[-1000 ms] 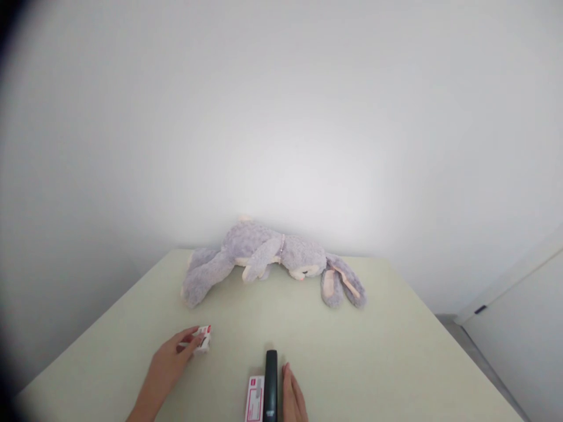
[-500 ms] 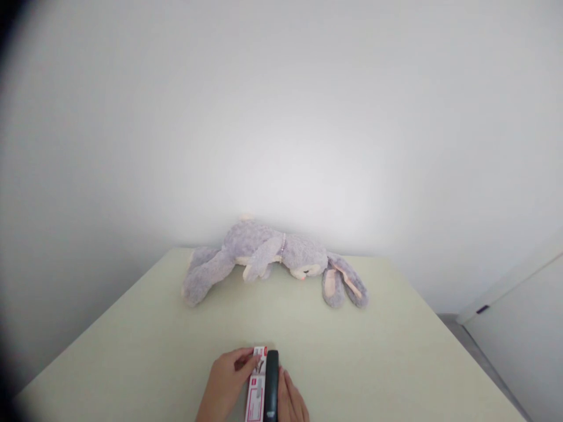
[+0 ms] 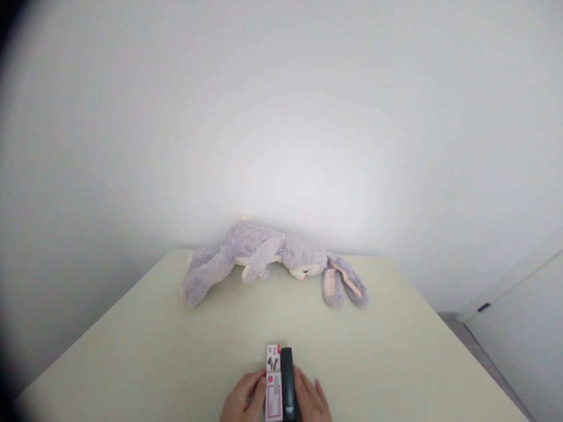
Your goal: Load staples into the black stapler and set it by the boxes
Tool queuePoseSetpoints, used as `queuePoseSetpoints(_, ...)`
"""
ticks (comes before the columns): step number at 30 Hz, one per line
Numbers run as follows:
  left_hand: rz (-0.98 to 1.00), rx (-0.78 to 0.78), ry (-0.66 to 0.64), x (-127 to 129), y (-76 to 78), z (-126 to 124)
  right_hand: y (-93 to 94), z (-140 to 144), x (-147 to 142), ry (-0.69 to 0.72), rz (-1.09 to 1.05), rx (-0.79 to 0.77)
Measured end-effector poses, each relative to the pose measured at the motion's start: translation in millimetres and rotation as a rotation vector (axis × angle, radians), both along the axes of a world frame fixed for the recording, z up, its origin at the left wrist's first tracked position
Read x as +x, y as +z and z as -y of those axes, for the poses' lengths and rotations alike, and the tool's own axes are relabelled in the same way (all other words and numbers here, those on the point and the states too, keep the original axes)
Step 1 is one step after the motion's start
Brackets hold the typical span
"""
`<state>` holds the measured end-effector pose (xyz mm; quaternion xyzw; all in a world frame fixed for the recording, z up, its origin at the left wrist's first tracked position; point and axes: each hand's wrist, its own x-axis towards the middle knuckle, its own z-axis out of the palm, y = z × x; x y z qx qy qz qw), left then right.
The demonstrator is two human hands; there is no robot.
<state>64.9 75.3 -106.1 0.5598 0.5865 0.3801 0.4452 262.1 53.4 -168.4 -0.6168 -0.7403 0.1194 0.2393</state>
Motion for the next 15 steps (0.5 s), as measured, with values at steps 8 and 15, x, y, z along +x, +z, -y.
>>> queuePoseSetpoints(8, 0.136, -0.054, -0.217, 126, 29.8, -33, 43.9, -5, 139, -0.047, -0.072, -0.181)
queuePoseSetpoints(15, 0.13, -0.061, -0.277, 178, 31.3, -52, 60.8, -14, 181, -0.076, -0.166, -0.165)
